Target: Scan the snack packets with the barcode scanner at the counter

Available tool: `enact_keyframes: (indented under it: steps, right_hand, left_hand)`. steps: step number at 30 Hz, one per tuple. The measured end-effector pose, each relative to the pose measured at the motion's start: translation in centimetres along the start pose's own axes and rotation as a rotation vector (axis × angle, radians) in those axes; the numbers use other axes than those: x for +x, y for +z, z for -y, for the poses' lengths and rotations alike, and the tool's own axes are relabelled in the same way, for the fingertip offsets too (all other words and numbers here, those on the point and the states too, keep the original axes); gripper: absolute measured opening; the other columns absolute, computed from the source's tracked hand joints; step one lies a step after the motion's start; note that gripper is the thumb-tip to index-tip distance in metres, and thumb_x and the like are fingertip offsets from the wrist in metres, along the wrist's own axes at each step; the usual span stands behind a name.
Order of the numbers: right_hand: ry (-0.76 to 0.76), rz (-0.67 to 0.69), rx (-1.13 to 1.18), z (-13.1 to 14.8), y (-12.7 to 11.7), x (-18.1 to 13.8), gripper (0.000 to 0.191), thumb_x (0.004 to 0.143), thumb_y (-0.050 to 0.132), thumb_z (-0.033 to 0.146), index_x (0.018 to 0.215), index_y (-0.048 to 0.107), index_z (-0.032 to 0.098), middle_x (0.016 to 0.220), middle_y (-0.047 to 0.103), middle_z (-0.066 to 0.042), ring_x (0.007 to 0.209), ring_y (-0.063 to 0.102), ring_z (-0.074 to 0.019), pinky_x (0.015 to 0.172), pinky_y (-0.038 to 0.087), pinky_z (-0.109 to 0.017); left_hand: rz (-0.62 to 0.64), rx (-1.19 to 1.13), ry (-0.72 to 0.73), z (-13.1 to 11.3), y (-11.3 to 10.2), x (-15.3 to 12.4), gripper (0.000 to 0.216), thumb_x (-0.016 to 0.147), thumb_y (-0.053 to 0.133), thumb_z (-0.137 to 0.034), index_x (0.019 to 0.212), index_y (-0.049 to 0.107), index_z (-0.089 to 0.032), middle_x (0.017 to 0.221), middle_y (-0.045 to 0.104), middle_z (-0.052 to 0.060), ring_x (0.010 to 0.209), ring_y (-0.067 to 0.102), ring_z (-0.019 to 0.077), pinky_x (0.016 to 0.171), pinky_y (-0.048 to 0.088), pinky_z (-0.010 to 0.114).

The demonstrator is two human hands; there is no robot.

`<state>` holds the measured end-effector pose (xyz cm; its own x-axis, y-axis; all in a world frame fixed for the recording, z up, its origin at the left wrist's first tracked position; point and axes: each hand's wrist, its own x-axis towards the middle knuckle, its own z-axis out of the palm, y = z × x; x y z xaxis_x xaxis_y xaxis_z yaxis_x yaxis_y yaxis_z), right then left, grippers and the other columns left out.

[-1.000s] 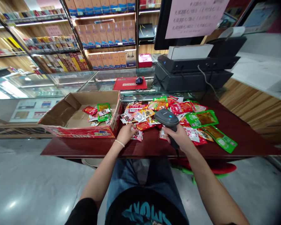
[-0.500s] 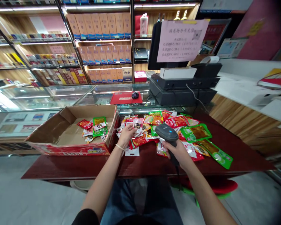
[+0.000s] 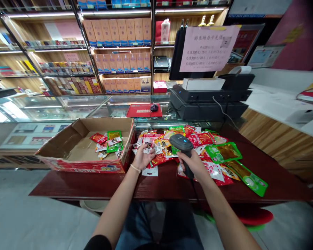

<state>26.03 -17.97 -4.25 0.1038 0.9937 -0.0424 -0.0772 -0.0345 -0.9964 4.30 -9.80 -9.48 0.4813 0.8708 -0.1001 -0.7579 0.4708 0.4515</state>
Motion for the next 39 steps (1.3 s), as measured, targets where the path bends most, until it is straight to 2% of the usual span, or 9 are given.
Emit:
enact_keyframes:
  steps: [4, 10, 13, 17, 20, 24, 29, 33, 39]
  right_hand:
    - [-0.009, 0.01, -0.002, 0.2, 0.3, 0.2, 0.046, 0.07, 0.08, 0.052, 0.08, 0.047, 0.023, 0.049, 0.051, 0.009, 0.031, 0.042, -0.0082, 0.033, 0.037, -0.022]
    - [0.003, -0.024, 0.032, -0.3, 0.3, -0.2, 0.046, 0.07, 0.081, 0.05, 0.084, 0.046, 0.024, 0.054, 0.055, 0.009, 0.032, 0.044, -0.0075, 0.033, 0.038, -0.021]
    - [-0.003, -0.029, 0.023, -0.2, 0.4, -0.2, 0.047, 0.07, 0.081, 0.051, 0.083, 0.045, 0.024, 0.053, 0.053, 0.009, 0.032, 0.043, -0.0077, 0.032, 0.036, -0.021]
    - [-0.032, -0.013, -0.009, -0.1, 0.4, -0.3, 0.046, 0.071, 0.08, 0.051, 0.085, 0.045, 0.024, 0.053, 0.054, 0.009, 0.032, 0.043, -0.0079, 0.033, 0.037, -0.022]
    - [-0.027, 0.014, -0.051, -0.2, 0.3, -0.7, 0.048, 0.071, 0.079, 0.052, 0.094, 0.047, 0.024, 0.051, 0.053, 0.01, 0.032, 0.043, -0.0091, 0.034, 0.037, -0.022]
    - [-0.036, 0.04, -0.125, -0.4, 0.2, -1.3, 0.051, 0.071, 0.077, 0.053, 0.102, 0.049, 0.024, 0.047, 0.051, 0.011, 0.033, 0.045, -0.0111, 0.035, 0.037, -0.023]
    - [-0.011, 0.097, -0.233, -0.7, 0.3, -1.5, 0.035, 0.075, 0.073, 0.049, 0.086, 0.053, 0.023, 0.045, 0.05, 0.008, 0.033, 0.046, -0.012, 0.035, 0.036, -0.024]
    - [-0.009, 0.068, -0.22, -0.7, 0.5, -1.5, 0.036, 0.073, 0.073, 0.051, 0.079, 0.05, 0.024, 0.043, 0.049, 0.008, 0.032, 0.045, -0.0124, 0.034, 0.034, -0.024]
    - [-0.05, -0.019, -0.166, 0.4, 0.3, -1.5, 0.042, 0.072, 0.077, 0.05, 0.093, 0.05, 0.025, 0.046, 0.052, 0.009, 0.032, 0.044, -0.0126, 0.034, 0.036, -0.025]
  left_hand:
    - [0.023, -0.047, 0.005, -0.4, -0.2, -0.4, 0.021, 0.092, 0.059, -0.032, 0.101, 0.064, -0.014, 0.095, 0.063, 0.009, 0.067, 0.051, 0.009, 0.055, 0.043, 0.02]
    - [-0.023, 0.157, 0.226, -0.5, -1.0, 0.0, 0.043, 0.084, 0.07, -0.042, 0.12, 0.066, -0.02, 0.114, 0.068, 0.011, 0.089, 0.062, 0.0168, 0.076, 0.051, 0.029]
    - [-0.077, 0.352, 0.316, 0.3, -1.5, 0.8, 0.052, 0.07, 0.084, -0.03, 0.118, 0.068, -0.018, 0.119, 0.069, 0.011, 0.102, 0.064, 0.0211, 0.088, 0.05, 0.032]
    - [-0.208, 0.589, 0.497, 1.5, -2.0, 1.8, 0.065, 0.064, 0.086, -0.025, 0.124, 0.063, -0.021, 0.102, 0.071, 0.005, 0.095, 0.066, 0.018, 0.086, 0.05, 0.029]
    - [-0.249, 0.674, 0.549, 1.8, -2.3, 2.0, 0.058, 0.066, 0.084, -0.033, 0.119, 0.065, -0.018, 0.091, 0.07, 0.004, 0.085, 0.066, 0.0165, 0.08, 0.051, 0.028]
    - [-0.284, 0.681, 0.536, 1.4, -2.5, 2.0, 0.049, 0.067, 0.084, -0.037, 0.107, 0.068, -0.015, 0.092, 0.072, 0.006, 0.078, 0.066, 0.0166, 0.074, 0.051, 0.028]
    - [-0.239, 0.682, 0.563, 1.3, -2.2, 1.8, 0.043, 0.072, 0.079, -0.03, 0.112, 0.069, -0.015, 0.106, 0.073, 0.008, 0.092, 0.067, 0.0184, 0.084, 0.051, 0.028]
    - [-0.262, 0.645, 0.55, 1.3, -2.1, 1.8, 0.043, 0.069, 0.08, -0.03, 0.108, 0.07, -0.016, 0.102, 0.073, 0.006, 0.088, 0.067, 0.0184, 0.079, 0.052, 0.029]
    - [-0.299, 0.669, 0.582, 2.1, -0.7, 1.0, 0.035, 0.07, 0.082, -0.028, 0.101, 0.07, -0.018, 0.09, 0.071, 0.004, 0.08, 0.064, 0.0174, 0.074, 0.049, 0.027]
